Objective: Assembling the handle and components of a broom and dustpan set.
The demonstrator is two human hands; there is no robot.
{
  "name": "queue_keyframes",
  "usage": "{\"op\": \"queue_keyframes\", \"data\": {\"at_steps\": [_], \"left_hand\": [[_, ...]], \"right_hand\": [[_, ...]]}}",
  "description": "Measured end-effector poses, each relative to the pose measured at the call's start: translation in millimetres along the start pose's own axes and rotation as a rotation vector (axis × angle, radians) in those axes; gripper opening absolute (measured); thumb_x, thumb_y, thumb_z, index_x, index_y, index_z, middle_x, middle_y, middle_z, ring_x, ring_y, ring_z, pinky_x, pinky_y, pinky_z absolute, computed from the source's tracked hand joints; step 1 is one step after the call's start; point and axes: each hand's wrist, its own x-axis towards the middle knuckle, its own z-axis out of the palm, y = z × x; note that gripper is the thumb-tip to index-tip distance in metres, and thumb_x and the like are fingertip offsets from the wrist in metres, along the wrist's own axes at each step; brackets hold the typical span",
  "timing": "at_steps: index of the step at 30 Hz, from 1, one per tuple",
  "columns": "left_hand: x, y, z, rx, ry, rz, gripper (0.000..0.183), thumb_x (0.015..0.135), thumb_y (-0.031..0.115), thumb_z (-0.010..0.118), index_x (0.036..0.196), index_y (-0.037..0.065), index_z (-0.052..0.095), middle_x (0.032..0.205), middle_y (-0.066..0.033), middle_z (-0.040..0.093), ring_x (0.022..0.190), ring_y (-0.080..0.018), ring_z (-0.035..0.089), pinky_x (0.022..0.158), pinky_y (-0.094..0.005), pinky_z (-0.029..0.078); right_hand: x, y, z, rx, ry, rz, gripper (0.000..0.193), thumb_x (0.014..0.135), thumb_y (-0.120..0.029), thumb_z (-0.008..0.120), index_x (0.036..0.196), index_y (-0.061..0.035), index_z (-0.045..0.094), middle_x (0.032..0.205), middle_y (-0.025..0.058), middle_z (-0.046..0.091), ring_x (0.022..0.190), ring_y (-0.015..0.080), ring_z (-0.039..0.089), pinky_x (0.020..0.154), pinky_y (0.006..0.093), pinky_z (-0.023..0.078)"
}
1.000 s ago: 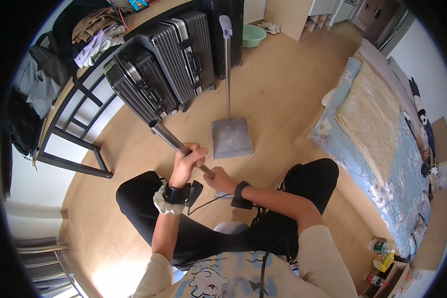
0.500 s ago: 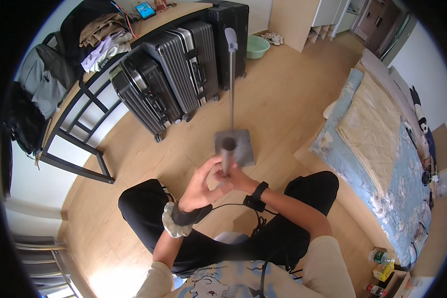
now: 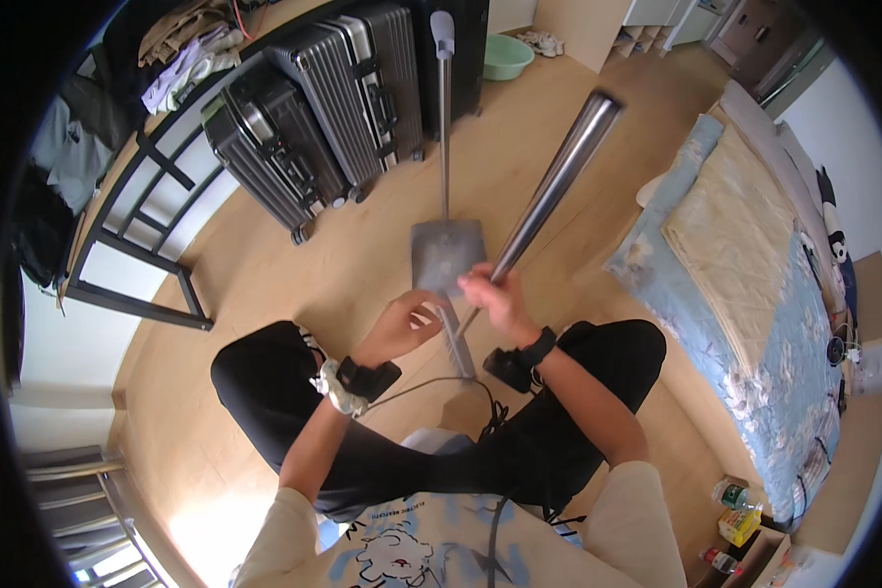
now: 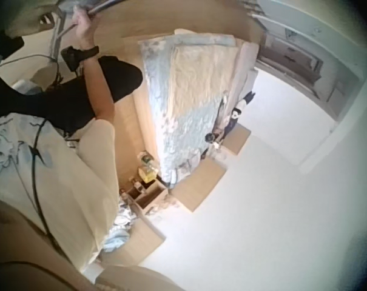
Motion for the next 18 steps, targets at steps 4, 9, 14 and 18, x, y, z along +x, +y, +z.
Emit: {"op": "queue_keyframes", "data": {"at_steps": [4, 9, 14, 18], "left_hand": [[4, -12, 20, -0.011, -0.019, -0.059, 0.035, 0.073, 0.009, 0.061, 0.107, 0.002, 0.056, 0.100, -0.0079, 0.059, 0.075, -0.0144, 0.059, 0.066, -0.0267, 0.048], [14, -56, 41, 0.049, -0.211, -0.119, 0.046, 0.074, 0.009, 0.060, 0.118, 0.003, 0.048, 0.112, -0.0119, 0.053, 0.085, -0.0186, 0.058, 0.070, -0.0269, 0.048], [19, -62, 76, 0.017, -0.238, -0.064, 0.061, 0.076, 0.008, 0.059, 0.130, 0.005, 0.032, 0.129, -0.0160, 0.035, 0.096, -0.0212, 0.053, 0.073, -0.0275, 0.048], [22, -71, 92, 0.039, -0.309, -0.064, 0.067, 0.076, 0.006, 0.058, 0.134, 0.006, 0.024, 0.130, -0.0168, 0.032, 0.096, -0.0216, 0.053, 0.073, -0.0279, 0.049]], "right_hand": [[13, -15, -26, 0.189, -0.242, -0.038, 0.035, 0.080, -0.011, 0.050, 0.049, -0.0091, 0.032, 0.045, -0.0005, 0.032, 0.041, 0.0091, 0.029, 0.041, 0.0252, 0.022], [32, 2, -73, 0.385, -0.049, -0.087, 0.037, 0.080, -0.011, 0.045, 0.047, -0.0099, 0.028, 0.042, 0.0008, 0.030, 0.039, 0.0109, 0.029, 0.040, 0.0264, 0.020], [32, -2, -87, 0.263, -0.173, -0.031, 0.038, 0.079, -0.009, 0.048, 0.047, -0.0108, 0.026, 0.041, -0.0005, 0.026, 0.036, 0.0101, 0.025, 0.039, 0.0270, 0.019], [35, -27, -69, 0.105, 0.064, -0.129, 0.040, 0.080, -0.009, 0.049, 0.048, -0.0111, 0.026, 0.041, -0.0016, 0.025, 0.036, 0.0095, 0.023, 0.040, 0.0264, 0.019]]}}
